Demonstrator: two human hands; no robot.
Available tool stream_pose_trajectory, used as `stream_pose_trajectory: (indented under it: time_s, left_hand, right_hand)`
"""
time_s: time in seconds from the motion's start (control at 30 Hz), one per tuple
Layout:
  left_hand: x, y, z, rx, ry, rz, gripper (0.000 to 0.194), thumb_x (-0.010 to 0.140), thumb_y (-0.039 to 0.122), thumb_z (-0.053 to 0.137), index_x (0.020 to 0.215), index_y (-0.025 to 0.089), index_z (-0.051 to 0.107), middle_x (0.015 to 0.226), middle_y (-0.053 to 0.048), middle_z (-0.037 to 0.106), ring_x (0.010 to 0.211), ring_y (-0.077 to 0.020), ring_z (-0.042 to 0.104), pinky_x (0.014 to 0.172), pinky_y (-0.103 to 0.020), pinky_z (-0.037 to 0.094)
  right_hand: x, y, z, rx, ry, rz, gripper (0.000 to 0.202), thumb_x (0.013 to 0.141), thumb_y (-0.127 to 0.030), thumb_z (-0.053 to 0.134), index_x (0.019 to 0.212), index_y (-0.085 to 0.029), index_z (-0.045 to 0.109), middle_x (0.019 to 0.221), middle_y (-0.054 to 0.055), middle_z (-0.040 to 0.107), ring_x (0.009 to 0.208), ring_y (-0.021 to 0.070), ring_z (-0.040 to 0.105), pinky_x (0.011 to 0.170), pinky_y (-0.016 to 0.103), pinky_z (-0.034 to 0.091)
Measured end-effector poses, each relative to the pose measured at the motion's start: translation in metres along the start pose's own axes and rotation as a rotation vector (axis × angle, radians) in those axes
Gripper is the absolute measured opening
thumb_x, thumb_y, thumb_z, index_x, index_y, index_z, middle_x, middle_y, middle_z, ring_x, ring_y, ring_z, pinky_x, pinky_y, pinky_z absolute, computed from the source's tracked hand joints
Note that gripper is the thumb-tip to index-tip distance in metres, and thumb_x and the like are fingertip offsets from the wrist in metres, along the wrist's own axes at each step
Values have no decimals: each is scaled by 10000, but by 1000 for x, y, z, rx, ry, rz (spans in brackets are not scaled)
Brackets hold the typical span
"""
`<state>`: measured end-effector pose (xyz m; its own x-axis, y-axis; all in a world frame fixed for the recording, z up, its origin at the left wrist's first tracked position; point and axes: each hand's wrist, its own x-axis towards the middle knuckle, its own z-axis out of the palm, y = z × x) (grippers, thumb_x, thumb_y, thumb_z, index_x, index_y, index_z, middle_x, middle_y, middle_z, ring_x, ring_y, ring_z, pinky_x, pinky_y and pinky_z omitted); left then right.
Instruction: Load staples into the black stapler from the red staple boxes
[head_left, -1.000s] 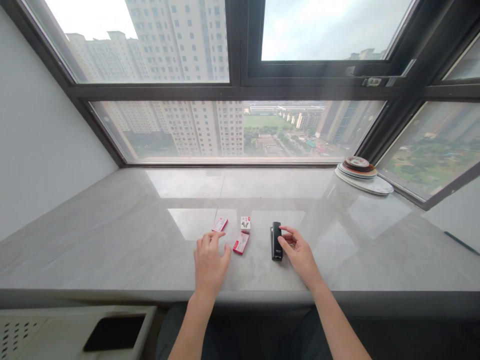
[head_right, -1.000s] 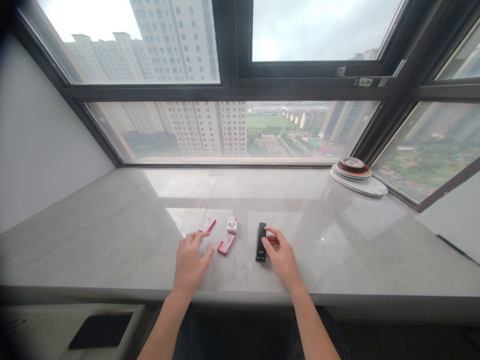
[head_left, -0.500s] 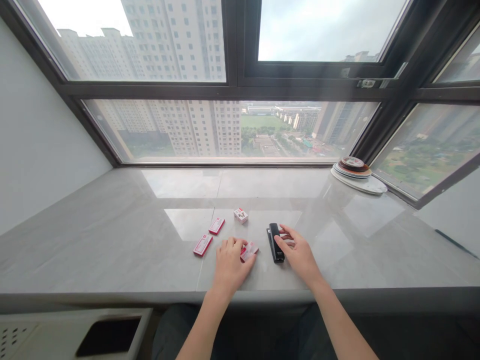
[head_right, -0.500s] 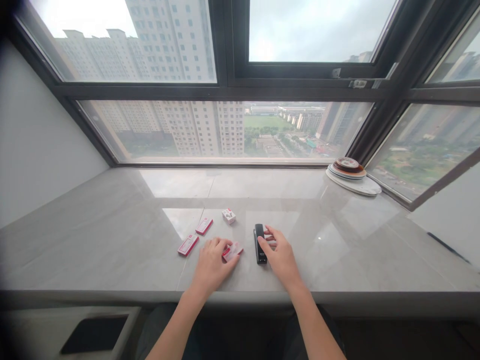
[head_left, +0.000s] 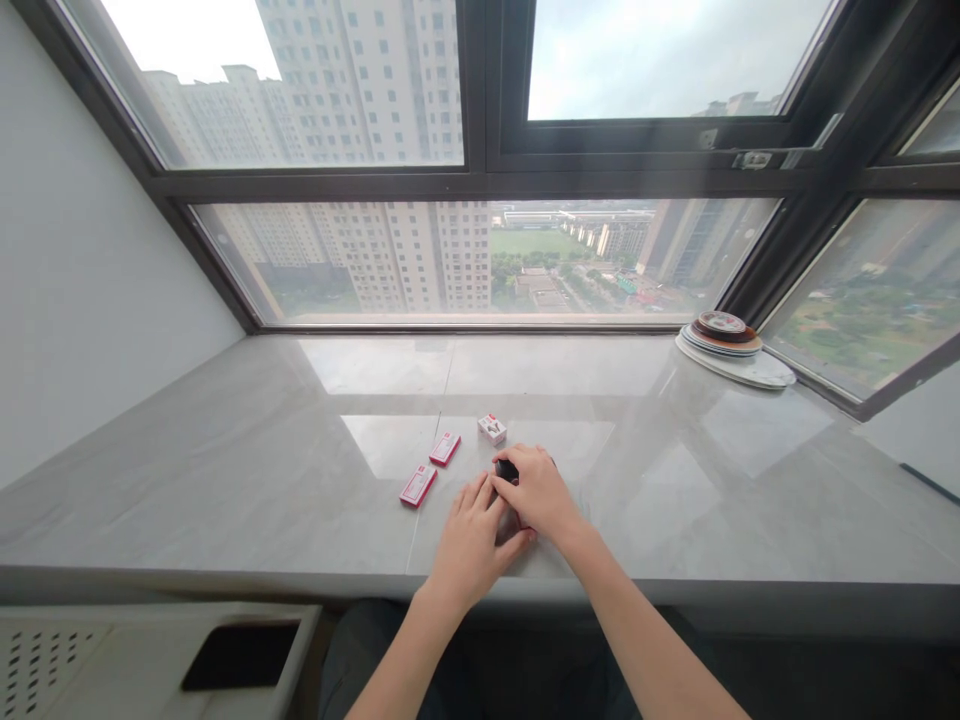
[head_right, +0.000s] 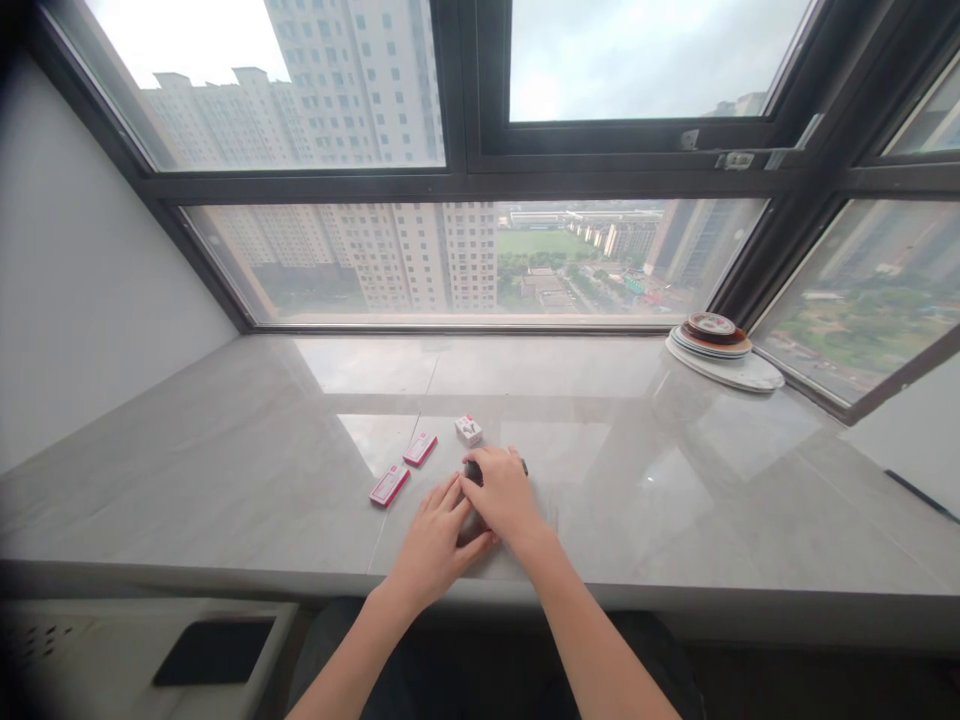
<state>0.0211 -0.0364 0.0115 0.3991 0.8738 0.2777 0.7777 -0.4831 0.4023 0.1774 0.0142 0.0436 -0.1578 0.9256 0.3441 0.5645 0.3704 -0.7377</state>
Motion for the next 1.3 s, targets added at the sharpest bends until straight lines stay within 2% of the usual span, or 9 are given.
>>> stream_pose_trajectory:
  time_s: [0.27, 0.37, 0.43, 0.57, 0.73, 0.87, 1.03, 1.2, 1.3]
  left_hand:
    - [-2, -15, -21, -27, -98, -25, 627, 947, 531, 610, 1516, 342, 425, 1700, -46, 258, 1559, -257, 273, 1268, -484, 244]
    - [-1, -13, -22, -48, -118, -26, 534, 941, 518, 621, 1438, 366, 497, 1698, -11, 266, 1586, -259, 189, 1282, -525, 193]
    - [0, -9, -19, -55, -125, -41, 479, 923, 520, 648, 1370, 377, 550, 1697, 1, 268, 1595, -284, 141, 1278, -576, 159]
    - [3, -5, -9, -66, -115, -75, 395, 910, 514, 674, 1273, 371, 620, 1712, -11, 219, 1595, -337, 108, 1250, -665, 97]
    - [5, -7, -3, -88, -97, -75, 371, 895, 504, 706, 1239, 375, 654, 1710, -19, 225, 1588, -358, 133, 1237, -686, 71]
    - [6, -14, -10, -128, -134, -62, 355, 886, 505, 719, 1198, 348, 652, 1681, -15, 311, 1588, -321, 165, 1255, -643, 109]
    - [3, -22, -21, -142, -152, -23, 287, 911, 468, 688, 1152, 322, 632, 1675, -5, 324, 1585, -267, 194, 1277, -561, 169]
    - [0, -18, -19, -80, -83, -9, 398, 909, 408, 679, 1284, 328, 573, 1682, -17, 305, 1579, -258, 219, 1284, -539, 196]
    - [0, -14, -17, -38, -72, 3, 455, 931, 403, 641, 1366, 327, 530, 1690, -28, 282, 1578, -255, 225, 1282, -546, 196]
  right_hand:
    - [-9, 42, -45, 824, 401, 362, 321, 939, -504, 576, 1119, -250, 659, 1246, 86, 716, 1254, 268, 607, 926, 404, 578]
    - [-32, 73, -71, 820, 323, 560, 325, 895, -495, 651, 1076, -226, 669, 1193, 97, 725, 1139, 258, 676, 833, 368, 630]
    - [-47, 86, -87, 683, 244, 686, 372, 885, -534, 672, 1079, -217, 658, 1077, 92, 737, 852, 207, 734, 651, 309, 632]
    - [-64, 80, -95, 483, -33, 790, 513, 927, -686, 539, 1018, -190, 633, 698, 26, 669, 400, 102, 543, 339, 196, 384]
    - [-66, 48, -59, 470, -388, 644, 476, 938, -649, 546, 866, -182, 605, 551, -27, 588, 334, 54, 370, 349, 185, 208]
    - [-64, 48, -40, 337, -308, 572, 434, 938, -572, 570, 763, -175, 581, 483, -37, 527, 402, 65, 372, 421, 197, 253]
    - [-70, 55, -55, 168, -257, 613, 366, 938, -546, 559, 849, -193, 589, 489, -40, 540, 416, 100, 384, 443, 239, 258]
    - [-54, 30, -57, -13, -60, 370, 307, 950, -481, 569, 1075, -221, 671, 532, -57, 521, 525, 140, 475, 539, 258, 322]
    - [-35, 16, -41, 47, -116, 293, 349, 961, -477, 549, 1153, -223, 693, 586, -32, 587, 575, 157, 536, 566, 263, 351]
